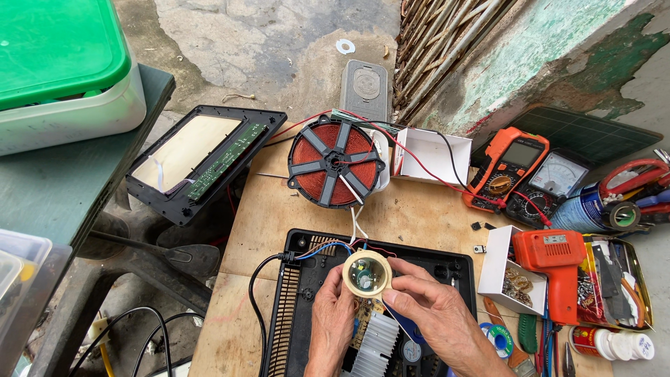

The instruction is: The person holds a green circuit board attached to a heatsink and uses a magnifying glass to inspect the components. They then use a blue UV flashlight to examine the board under ultraviolet light.

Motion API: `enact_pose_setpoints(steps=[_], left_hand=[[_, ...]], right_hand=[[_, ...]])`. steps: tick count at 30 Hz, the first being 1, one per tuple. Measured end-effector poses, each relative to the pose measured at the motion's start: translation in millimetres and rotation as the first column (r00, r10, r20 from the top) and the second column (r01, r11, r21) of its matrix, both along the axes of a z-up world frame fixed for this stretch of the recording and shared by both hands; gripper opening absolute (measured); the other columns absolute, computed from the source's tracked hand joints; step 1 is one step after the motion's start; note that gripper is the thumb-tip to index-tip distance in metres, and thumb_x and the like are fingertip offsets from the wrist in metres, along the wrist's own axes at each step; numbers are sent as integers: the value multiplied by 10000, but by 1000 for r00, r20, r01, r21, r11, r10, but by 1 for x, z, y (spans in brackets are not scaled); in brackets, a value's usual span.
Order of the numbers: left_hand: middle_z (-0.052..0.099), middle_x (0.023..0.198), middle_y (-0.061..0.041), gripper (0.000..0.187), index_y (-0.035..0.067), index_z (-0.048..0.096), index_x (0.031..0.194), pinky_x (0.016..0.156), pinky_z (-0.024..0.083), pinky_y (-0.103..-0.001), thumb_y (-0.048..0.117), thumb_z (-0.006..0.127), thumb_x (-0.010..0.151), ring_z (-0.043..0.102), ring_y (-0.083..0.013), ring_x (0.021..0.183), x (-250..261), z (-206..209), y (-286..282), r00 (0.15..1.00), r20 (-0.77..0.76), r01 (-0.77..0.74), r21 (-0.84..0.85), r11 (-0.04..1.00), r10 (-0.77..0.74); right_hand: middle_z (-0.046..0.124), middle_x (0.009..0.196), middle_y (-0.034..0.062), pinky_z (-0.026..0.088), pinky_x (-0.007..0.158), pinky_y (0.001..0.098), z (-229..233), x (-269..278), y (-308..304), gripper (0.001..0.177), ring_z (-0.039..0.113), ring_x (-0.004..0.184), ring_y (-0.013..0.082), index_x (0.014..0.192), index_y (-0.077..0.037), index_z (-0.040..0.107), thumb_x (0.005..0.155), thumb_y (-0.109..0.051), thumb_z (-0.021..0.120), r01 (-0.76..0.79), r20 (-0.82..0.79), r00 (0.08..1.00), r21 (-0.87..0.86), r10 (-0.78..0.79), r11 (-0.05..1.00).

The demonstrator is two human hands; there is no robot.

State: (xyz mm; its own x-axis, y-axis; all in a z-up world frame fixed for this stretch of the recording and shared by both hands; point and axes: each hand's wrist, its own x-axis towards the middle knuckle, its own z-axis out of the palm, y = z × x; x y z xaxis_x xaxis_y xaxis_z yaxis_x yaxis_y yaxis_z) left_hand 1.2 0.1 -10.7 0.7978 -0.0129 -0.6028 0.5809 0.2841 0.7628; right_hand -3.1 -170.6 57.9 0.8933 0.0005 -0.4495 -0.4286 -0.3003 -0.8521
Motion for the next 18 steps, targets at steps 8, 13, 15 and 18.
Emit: enact_pose_setpoints(steps=[8,13,15,18], left_hand=[[894,1115,54,350,223,868,1265,952,545,-256,316,649,1008,731,-68,1035,-2,-11,-3,998,-24,56,77,995,-54],[924,1143,-19,502,166,906,1277,978,554,-293,478,665,966,709,-90,1076,-5,-8,-16,1000,-12,-19,169,985,22],[911,1103,-22,516,173,905,1244,958,546,-310,511,667,935,693,-91,1073,-10,-3,-18,999,-3,41,251,967,-42],[872,1077,-49,583,164,877,1173,922,524,-351,614,614,910,689,-128,1059,-22,2,-21,990,-30,135,396,908,-134]], right_hand=[[774,1583,52,435,1234,290,-5,-3,3,269,589,1585,66,1081,-94,996,911,-210,823,41,-18,999,-98,-43,994],[796,1441,-7,458,1164,281,0,-17,3,219,716,1386,99,1047,-164,940,948,-291,791,-32,185,980,-201,70,979],[787,1218,-26,481,994,260,6,-25,6,195,707,1135,76,1016,-160,940,944,-284,809,16,142,990,-188,11,982],[792,898,0,532,774,235,17,-44,10,187,723,824,67,1000,-125,906,981,-269,788,80,34,996,-45,-78,996]])
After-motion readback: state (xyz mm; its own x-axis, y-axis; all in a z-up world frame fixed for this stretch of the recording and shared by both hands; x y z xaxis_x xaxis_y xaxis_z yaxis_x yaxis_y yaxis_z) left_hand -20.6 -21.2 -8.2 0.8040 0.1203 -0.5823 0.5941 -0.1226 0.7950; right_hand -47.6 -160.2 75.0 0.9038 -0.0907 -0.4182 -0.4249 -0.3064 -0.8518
